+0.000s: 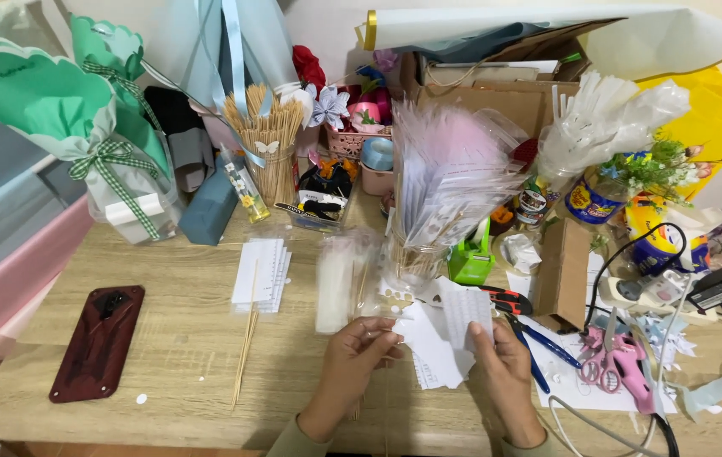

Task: The person repeatedly picks up small white paper labels and wooden sticks from a cluttered table, then inserts the sticks into the labels. The person handles the items one at a time and places the assembled units back on the table. No tools are used; the hands directly manipulate the labels and sticks.

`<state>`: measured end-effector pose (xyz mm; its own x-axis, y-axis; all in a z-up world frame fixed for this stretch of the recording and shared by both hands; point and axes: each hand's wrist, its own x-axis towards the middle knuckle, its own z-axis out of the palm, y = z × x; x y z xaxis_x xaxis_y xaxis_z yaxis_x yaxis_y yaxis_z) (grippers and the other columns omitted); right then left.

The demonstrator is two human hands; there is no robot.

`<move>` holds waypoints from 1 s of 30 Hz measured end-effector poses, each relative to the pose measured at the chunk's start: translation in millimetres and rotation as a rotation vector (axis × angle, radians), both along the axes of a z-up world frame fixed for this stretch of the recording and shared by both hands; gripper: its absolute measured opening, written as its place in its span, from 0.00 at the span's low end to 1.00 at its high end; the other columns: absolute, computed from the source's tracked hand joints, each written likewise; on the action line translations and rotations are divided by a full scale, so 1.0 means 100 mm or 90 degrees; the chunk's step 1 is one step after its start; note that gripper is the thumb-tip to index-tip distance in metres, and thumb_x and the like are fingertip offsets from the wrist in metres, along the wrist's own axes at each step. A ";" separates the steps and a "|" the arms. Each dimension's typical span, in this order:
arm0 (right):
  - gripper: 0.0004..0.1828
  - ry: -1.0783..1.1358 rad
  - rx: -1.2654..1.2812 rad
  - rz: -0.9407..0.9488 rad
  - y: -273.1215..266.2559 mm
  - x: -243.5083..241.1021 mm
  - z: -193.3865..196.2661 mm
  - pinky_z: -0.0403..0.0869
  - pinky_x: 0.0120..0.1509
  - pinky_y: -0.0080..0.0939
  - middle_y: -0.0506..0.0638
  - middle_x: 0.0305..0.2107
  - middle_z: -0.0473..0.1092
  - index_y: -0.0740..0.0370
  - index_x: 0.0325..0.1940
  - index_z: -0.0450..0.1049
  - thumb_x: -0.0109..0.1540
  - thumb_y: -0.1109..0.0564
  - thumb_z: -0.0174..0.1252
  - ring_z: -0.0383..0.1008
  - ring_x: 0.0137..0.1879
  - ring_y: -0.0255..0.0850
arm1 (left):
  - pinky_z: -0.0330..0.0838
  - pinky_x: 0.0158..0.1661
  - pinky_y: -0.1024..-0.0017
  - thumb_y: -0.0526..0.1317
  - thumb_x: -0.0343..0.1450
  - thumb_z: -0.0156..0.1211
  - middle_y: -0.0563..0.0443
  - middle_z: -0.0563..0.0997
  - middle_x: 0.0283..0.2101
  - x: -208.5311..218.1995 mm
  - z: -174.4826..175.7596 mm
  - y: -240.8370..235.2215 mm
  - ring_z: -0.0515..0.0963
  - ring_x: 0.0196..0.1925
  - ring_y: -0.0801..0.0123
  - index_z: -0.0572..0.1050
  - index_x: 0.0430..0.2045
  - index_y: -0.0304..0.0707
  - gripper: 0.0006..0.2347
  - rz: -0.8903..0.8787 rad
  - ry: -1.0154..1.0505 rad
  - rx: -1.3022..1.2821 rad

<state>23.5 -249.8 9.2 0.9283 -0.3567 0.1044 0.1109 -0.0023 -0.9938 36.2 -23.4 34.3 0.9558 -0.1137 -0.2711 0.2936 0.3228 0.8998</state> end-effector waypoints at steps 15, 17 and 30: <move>0.21 -0.053 0.249 0.167 0.11 0.22 0.59 0.72 0.64 0.44 0.60 0.54 0.76 0.67 0.60 0.71 0.63 0.64 0.58 0.76 0.58 0.46 | 0.82 0.33 0.76 0.41 0.71 0.59 0.46 0.89 0.41 0.03 0.00 -0.16 0.87 0.31 0.69 0.70 0.66 0.46 0.24 -0.145 -0.095 0.047; 0.10 -0.065 0.249 0.154 0.03 0.28 0.37 0.65 0.49 0.39 0.51 0.36 0.65 0.60 0.41 0.64 0.63 0.64 0.59 0.65 0.42 0.38 | 0.83 0.35 0.75 0.42 0.72 0.57 0.43 0.86 0.49 0.03 0.01 -0.14 0.88 0.33 0.68 0.68 0.67 0.48 0.24 -0.159 -0.101 0.033; 0.10 -0.112 -0.018 0.150 0.25 0.24 0.35 0.62 0.32 0.27 0.41 0.20 0.65 0.58 0.34 0.71 0.60 0.61 0.68 0.63 0.27 0.27 | 0.82 0.45 0.72 0.44 0.71 0.60 0.41 0.82 0.60 0.01 0.20 -0.10 0.85 0.53 0.58 0.69 0.64 0.46 0.24 -0.223 -0.033 -0.107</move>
<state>47.4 -225.0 44.3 0.9521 -0.1283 0.2777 0.2821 0.0166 -0.9593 36.8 -33.9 54.4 0.8635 -0.4740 -0.1727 0.3672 0.3559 0.8594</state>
